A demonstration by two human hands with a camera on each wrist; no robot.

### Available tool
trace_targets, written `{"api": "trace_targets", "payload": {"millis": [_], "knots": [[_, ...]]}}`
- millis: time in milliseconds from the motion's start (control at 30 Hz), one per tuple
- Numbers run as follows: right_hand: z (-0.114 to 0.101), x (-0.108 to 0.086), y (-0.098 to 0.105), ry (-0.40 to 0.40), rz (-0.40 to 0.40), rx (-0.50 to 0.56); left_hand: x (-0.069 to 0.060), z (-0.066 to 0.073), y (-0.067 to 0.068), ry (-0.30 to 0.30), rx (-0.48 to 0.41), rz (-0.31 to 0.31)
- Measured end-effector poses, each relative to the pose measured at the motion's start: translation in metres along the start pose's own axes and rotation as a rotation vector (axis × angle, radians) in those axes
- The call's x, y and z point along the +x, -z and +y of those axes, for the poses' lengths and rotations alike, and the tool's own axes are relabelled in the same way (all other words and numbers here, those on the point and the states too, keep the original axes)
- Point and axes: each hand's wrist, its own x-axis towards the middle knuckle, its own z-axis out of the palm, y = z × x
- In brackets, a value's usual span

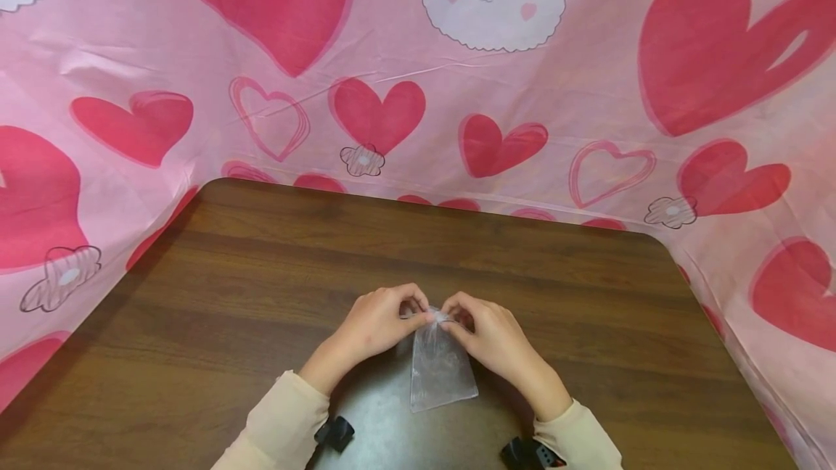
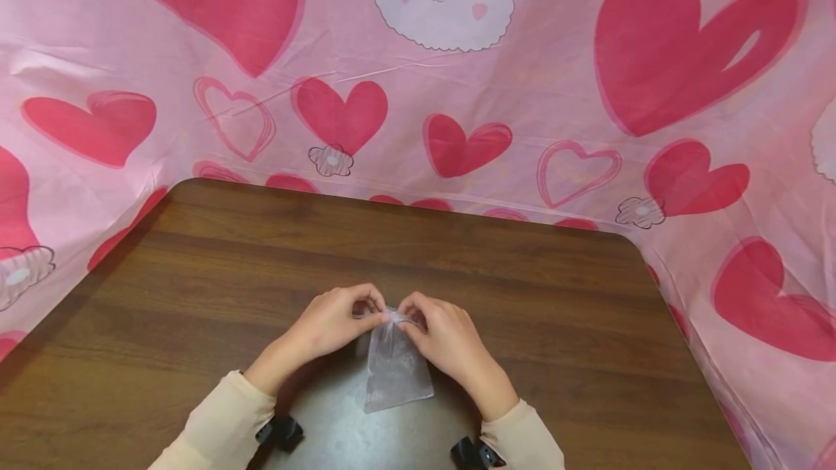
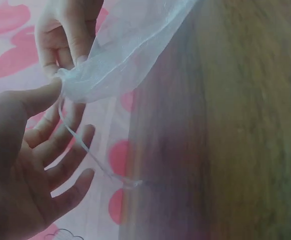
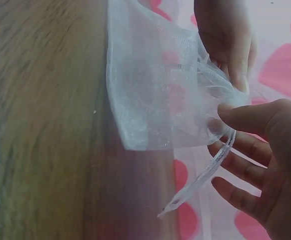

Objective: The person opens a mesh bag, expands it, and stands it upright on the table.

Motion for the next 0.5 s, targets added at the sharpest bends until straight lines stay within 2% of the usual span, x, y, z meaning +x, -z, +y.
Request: {"api": "trace_targets", "payload": {"millis": [267,500], "knots": [[-0.0035,-0.0021,0.0038,0.025,0.073,0.072,-0.0032,0.0026,-0.0018,-0.019,-0.057,0.081],[-0.0062,-0.0024,0.007,-0.03,0.101,0.17,-0.0033,0.0024,-0.0039,-0.017,-0.085,0.145]]}}
